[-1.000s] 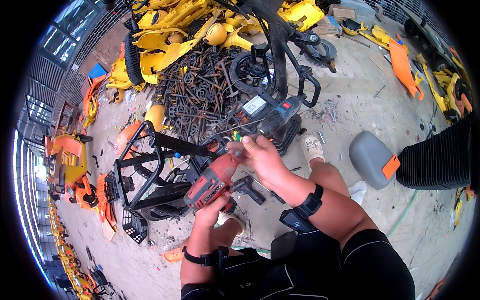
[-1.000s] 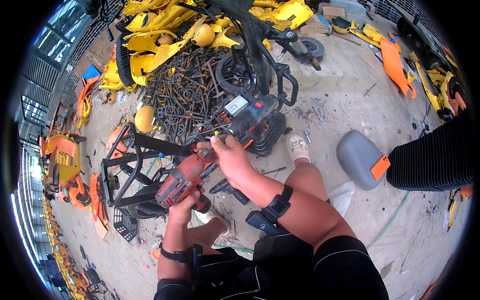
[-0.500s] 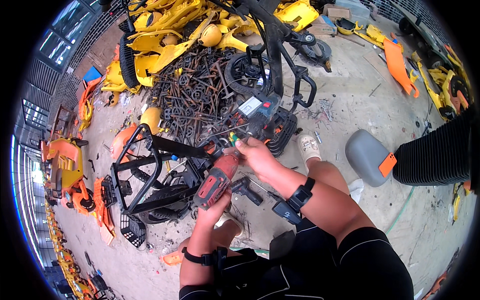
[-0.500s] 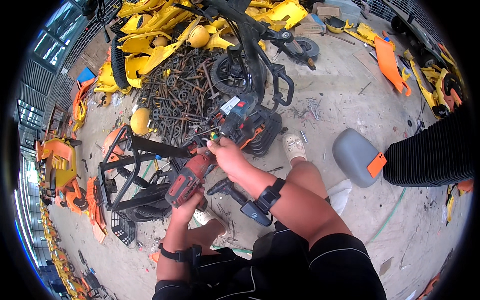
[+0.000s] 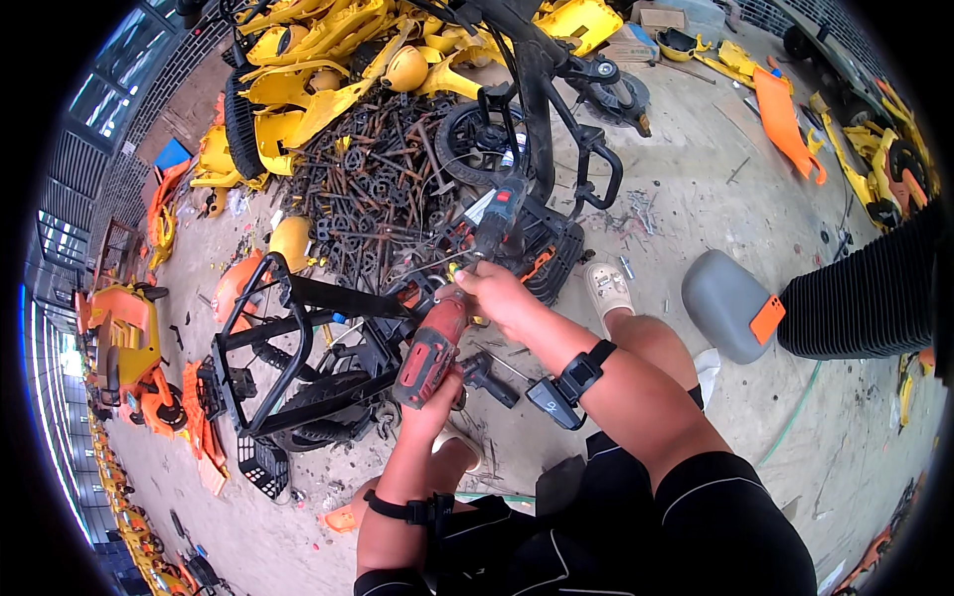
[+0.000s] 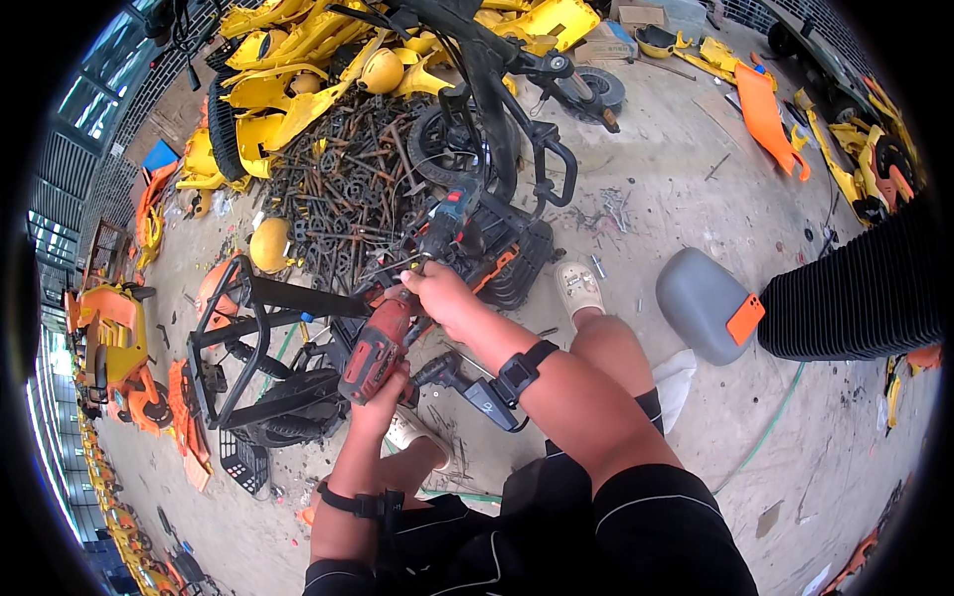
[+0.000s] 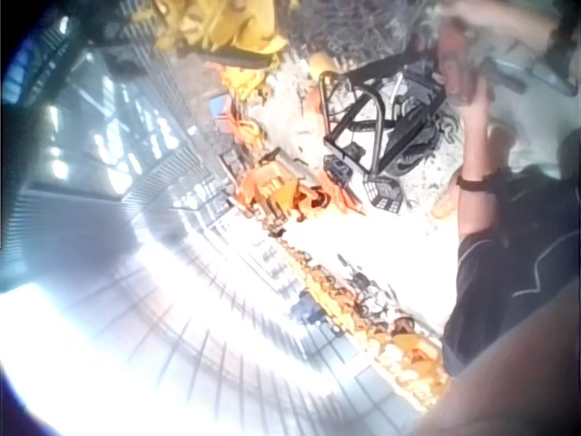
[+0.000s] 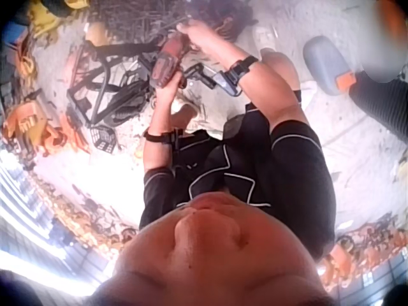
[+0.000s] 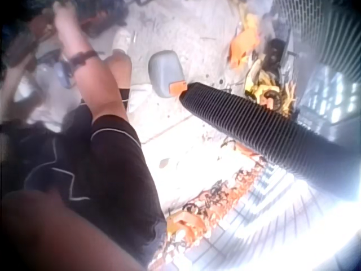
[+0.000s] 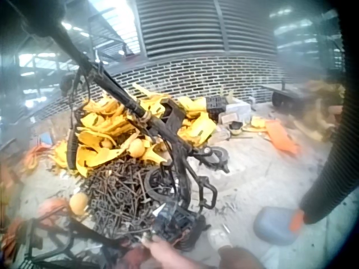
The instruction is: The person uses an impact driver to loosen components on a vehicle frame and then uses pliers to manipulate and organize various wires and electrical connectors.
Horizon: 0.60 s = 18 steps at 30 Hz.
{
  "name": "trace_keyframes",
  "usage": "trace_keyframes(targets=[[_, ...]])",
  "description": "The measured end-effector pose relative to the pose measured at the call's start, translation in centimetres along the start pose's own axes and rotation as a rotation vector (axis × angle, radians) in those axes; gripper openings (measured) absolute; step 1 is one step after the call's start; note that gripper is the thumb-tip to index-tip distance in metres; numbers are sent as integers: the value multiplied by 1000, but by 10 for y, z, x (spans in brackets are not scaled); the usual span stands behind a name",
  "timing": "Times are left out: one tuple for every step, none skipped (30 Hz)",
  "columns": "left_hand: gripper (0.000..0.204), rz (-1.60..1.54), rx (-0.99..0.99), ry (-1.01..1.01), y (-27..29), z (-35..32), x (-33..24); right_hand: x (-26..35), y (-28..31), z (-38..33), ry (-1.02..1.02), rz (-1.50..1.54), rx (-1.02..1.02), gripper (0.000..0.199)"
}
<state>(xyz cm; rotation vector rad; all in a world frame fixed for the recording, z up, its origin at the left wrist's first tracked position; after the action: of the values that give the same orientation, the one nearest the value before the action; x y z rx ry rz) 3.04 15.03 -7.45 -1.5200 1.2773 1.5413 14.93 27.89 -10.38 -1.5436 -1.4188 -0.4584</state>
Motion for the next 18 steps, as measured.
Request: trace_keyframes(targets=[[22,3,6,13,-2,1,-2,0,2,0,-21,22,-13,27],[22,-5,12,14,-4,3,0,-2,4,1,-43,44,-25,27],[22,-12,13,17,-6,4,4,-2,6,3,-42,27,-31,27],[22,-20,15,20,-7,4,7,-3,9,5,-42,10,-37,27],[22,-8,25,22,-9,4,9,-4,12,6,-42,-8,-44,27],[22,5,32,21,-8,4,9,-3,11,6,-52,4,-41,26],[22,19,39,19,-7,4,9,-2,9,4,-62,15,-37,25],[23,53,26,-38,-4,4,7,-1,8,3,-72,27,-34,24],[24,85,17,-93,-3,6,7,-1,8,3,-88,57,-40,24],[25,118,8,-148,-3,7,6,-2,8,3,-104,87,-45,23],[27,157,-13,-268,-3,7,-3,-3,9,2,-119,117,-50,22],[28,194,-34,-388,-6,5,-12,-4,10,1,-142,150,-62,21],[30,211,-43,-437,-7,4,-15,-5,11,0,-165,182,-74,20],[31,229,-54,-487,-8,2,-18,-7,12,-1,-188,214,-86,19],[33,225,-50,-467,-9,2,-15,-9,15,2,-187,226,-102,18],[33,234,-53,-478,-12,1,-17,-13,18,6,-185,239,-118,17],[34,245,-56,-490,-15,0,-19,-16,22,9,-184,252,-135,17],[35,272,-69,-530,-19,-2,-32,-14,22,5,-177,258,-155,17]])
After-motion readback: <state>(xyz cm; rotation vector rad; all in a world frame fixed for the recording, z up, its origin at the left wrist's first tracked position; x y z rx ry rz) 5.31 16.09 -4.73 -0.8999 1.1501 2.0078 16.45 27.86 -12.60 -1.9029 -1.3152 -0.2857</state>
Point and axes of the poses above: each hand's wrist, its own z-axis towards the middle knuckle, its own y-axis out of the back of the hand, x = y × z, the point moved 10 cm from there along z, towards the middle knuckle, and after that the axes turned 11 degrees about -x, right-handed, at the moved point
